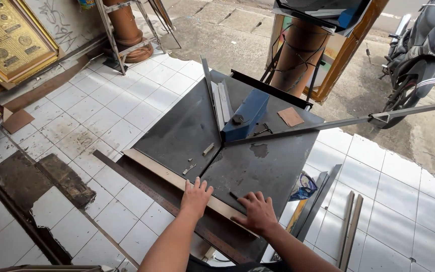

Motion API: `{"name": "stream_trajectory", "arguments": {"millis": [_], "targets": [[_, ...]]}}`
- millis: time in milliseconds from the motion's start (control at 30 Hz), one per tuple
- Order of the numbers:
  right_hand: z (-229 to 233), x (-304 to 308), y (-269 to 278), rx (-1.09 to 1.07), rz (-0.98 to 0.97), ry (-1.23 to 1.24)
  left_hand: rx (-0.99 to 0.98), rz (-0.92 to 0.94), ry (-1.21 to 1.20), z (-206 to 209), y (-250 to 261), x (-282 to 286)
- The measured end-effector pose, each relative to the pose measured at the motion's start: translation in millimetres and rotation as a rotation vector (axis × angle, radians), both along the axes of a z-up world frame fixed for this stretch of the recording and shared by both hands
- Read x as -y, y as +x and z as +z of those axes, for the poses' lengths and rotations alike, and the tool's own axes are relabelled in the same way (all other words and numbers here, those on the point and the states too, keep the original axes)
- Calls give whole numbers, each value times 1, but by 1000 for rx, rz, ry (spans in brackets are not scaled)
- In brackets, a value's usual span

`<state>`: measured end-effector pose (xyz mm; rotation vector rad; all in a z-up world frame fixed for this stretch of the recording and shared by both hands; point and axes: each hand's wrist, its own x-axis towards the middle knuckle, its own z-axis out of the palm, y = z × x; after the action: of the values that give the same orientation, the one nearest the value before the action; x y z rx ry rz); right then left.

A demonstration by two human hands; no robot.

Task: Measuring, marking, and cutting wooden frame moldings using a manual miter cutter.

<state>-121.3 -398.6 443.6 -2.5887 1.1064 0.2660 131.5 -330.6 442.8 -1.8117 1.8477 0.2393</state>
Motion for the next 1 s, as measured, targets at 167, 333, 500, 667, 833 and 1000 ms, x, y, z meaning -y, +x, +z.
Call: {"name": "stream_trajectory", "arguments": {"millis": [167, 333, 500, 667, 833, 1000], "targets": [[-27, -6, -6, 26, 77, -2, -172, -411, 47, -31, 42, 38], [11, 17, 24, 125, -281, 227, -312, -702, -184, -20, 103, 97], [25, 42, 114, 105, -574, 348, -237, -728, -127, 41, 192, 191], [-10, 58, 211, 426, -830, 372, -446, -493, -633, 2, 251, 218], [-13, 69, 245, 528, -1019, 392, -667, 251, -646, -83, 223, 172], [-32, 61, 235, 457, -1030, 368, -572, 269, -643, -131, 175, 187]]}}
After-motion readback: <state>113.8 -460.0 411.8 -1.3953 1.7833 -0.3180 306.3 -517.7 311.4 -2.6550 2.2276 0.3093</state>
